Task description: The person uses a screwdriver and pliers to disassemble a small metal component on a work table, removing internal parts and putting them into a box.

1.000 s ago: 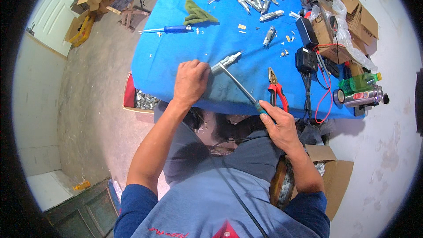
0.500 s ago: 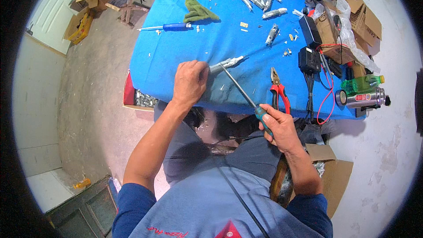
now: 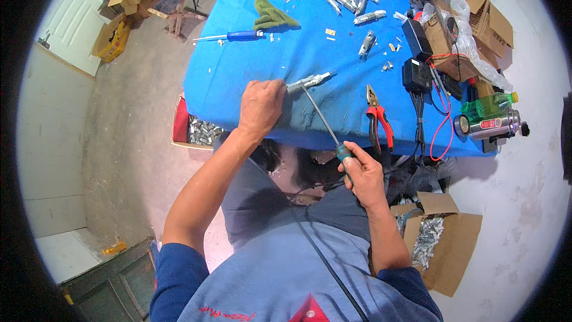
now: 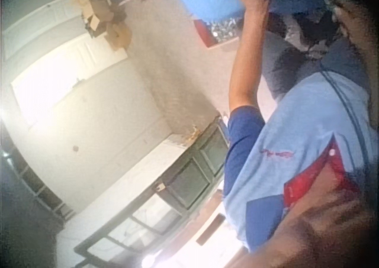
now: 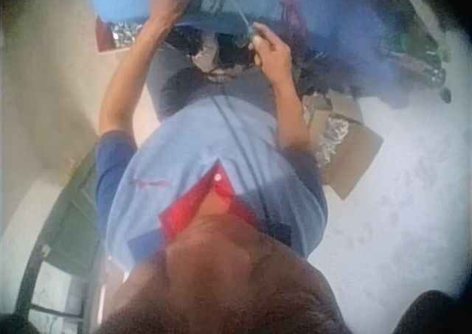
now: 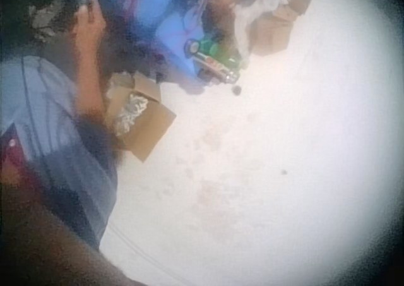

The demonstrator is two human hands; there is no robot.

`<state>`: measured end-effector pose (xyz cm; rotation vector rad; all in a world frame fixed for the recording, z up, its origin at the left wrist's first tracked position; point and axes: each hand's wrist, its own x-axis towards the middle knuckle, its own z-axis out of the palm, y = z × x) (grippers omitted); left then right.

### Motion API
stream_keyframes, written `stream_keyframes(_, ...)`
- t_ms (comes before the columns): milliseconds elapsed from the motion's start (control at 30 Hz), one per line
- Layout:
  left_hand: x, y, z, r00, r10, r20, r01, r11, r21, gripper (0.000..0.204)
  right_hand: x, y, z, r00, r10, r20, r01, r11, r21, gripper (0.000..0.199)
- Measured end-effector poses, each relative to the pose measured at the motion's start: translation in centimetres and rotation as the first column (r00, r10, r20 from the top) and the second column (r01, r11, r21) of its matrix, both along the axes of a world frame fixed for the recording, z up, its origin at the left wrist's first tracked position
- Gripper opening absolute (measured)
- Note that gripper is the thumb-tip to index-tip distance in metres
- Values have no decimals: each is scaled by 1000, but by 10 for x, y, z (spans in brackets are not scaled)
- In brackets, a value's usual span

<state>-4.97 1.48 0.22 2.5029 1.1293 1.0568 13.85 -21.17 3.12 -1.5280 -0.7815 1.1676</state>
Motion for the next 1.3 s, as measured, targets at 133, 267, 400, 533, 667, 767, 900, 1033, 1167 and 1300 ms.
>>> stream_keyframes(133,-7,-11,4,1000,22,-14,-23,999,-48,11,-2,-2,11,999,-17,-41,16,999,-30,46)
stream_keyframes(267,-22,-28,13,992,128,20,-122,973,-195,13,9,-17,19,998,12,-70,-25,982,-186,39)
stream_keyframes(400,-23,-52,12,968,222,118,-190,953,-237,14,-1,-15,12,977,-27,-213,26,1000,-10,32)
stream_keyframes(533,-11,-86,16,970,191,153,-154,962,-224,11,-44,41,8,962,-87,-259,116,988,98,30)
stream_keyframes(667,-1,-106,30,975,147,168,-107,969,-223,12,-75,85,-21,964,-192,-185,218,967,135,23)
stream_keyframes(767,-1,-114,31,983,77,168,-33,967,-253,21,-81,92,-15,917,-241,-318,308,934,181,22)
stream_keyframes(900,-9,-118,36,993,-31,118,76,911,-405,36,-63,90,-14,948,-180,-262,225,962,153,20)
stream_keyframes(1033,-15,-106,37,984,-135,119,163,950,-268,21,-19,91,16,927,68,-370,-67,998,16,22)
stream_keyframes(1167,-23,-76,50,992,-45,119,74,966,-249,16,11,106,32,900,228,-372,-261,964,-41,25)
stream_keyframes(1300,-13,-41,63,997,-75,35,79,988,-131,22,33,129,37,798,408,-444,-459,888,-7,29)
